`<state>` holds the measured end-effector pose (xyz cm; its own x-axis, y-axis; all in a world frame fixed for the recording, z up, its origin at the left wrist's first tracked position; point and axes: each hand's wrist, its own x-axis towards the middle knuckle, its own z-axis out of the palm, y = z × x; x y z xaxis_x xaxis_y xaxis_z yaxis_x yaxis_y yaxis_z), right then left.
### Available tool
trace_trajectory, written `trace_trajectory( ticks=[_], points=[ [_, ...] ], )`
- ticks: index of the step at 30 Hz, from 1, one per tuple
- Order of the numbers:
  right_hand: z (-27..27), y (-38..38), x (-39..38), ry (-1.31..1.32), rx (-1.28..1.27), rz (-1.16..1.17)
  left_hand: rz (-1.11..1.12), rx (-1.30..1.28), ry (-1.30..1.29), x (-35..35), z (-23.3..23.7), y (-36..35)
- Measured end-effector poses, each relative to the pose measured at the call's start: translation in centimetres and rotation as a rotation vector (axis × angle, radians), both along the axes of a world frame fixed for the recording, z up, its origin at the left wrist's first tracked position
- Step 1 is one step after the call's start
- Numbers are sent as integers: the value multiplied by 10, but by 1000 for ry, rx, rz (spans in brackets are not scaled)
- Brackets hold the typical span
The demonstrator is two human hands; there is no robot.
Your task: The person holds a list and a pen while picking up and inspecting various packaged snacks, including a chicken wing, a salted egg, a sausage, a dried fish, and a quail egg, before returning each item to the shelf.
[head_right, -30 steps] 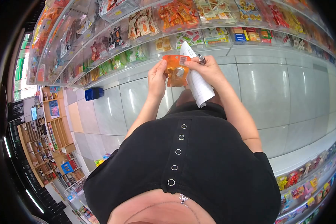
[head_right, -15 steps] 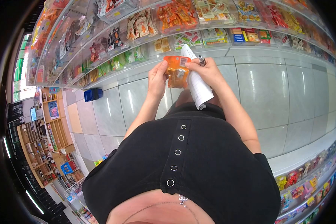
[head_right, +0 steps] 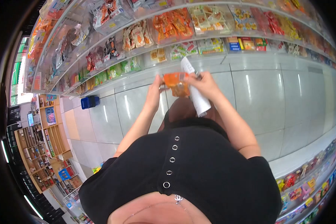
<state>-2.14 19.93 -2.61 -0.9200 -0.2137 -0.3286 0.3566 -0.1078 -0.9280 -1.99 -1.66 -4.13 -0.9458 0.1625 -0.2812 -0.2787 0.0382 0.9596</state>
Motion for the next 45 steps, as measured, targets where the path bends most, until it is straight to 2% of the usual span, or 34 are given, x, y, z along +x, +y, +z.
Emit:
trace_trajectory(
  ticks=[1, 3, 5, 6, 8, 10, 13, 14, 15, 16, 17, 20, 22, 24, 26, 29, 31, 34, 36, 37, 38, 39, 42, 44, 45],
  points=[
    [-7, -2, -5, 49, 45, 69, -34, 31, -182, -3, -2, -3],
    [-14, -15, -10, 403, 164, 50, -108, 90, -554, -7, -8, -13],
    [-15, -20, -15, 532, 411, 202, -364, 747, -947, -19, -45, -31],
    [-14, -25, -18, 554, 395, 204, -203, 602, -947, -22, -20, -9],
    [-21, -27, -28, 641, 496, 238, -283, 510, -868, -47, -32, -11],
    [-19, -27, -34, 612, 499, 222, -309, 707, -796, -71, -47, -4],
    [-12, -16, -71, 518, 549, 45, -387, 609, -746, -119, -40, 9],
    [-7, -15, -77, 460, 554, -44, -352, 757, -726, -137, -71, 5],
    [-4, -13, -83, 406, 556, -132, -268, 584, -632, -159, -33, 7],
    [-12, -5, -88, 419, 655, -218, -140, 442, -467, -180, -36, 5],
    [-17, 1, -90, 378, 645, -309, -166, 185, -146, -208, -42, -2],
    [-35, 19, -81, 301, 672, -577, 22, -41, 215, -291, -89, -11],
    [-49, 30, -68, 216, 744, -622, 127, -674, 467, -335, -130, -12],
    [-52, 38, -50, 95, 795, -657, 57, -931, 591, -350, -134, 2],
    [-46, 38, -37, 34, 694, -822, -193, -824, 553, -349, -112, 24],
    [-73, 45, -10, -32, 682, -993, -357, -163, 342, -335, -113, 87],
    [-81, 51, -1, -69, 652, -1057, -382, 8, 260, -337, -143, 134],
    [-94, 67, 1, -67, 601, -1114, -256, -430, 134, -361, -160, 200],
    [-98, 86, -1, -60, 594, -1101, -271, -675, -73, -399, -199, 226],
    [-99, 97, -2, -56, 593, -1095, -275, -794, -179, -409, -202, 236],
    [-101, 110, 0, -97, 592, -1066, -276, -921, -167, -414, -206, 243],
    [-102, 123, 5, -139, 591, -1033, -274, -1048, -158, -410, -190, 249],
    [-107, 169, 8, -161, 606, -1004, -24, -1199, -64, -410, -201, 263],
    [-112, 201, 18, -167, 608, -1004, 135, -1146, 25, -402, -215, 267],
    [-120, 223, 25, -167, 604, -1006, 176, -1074, 80, -397, -202, 277]
  ],
)
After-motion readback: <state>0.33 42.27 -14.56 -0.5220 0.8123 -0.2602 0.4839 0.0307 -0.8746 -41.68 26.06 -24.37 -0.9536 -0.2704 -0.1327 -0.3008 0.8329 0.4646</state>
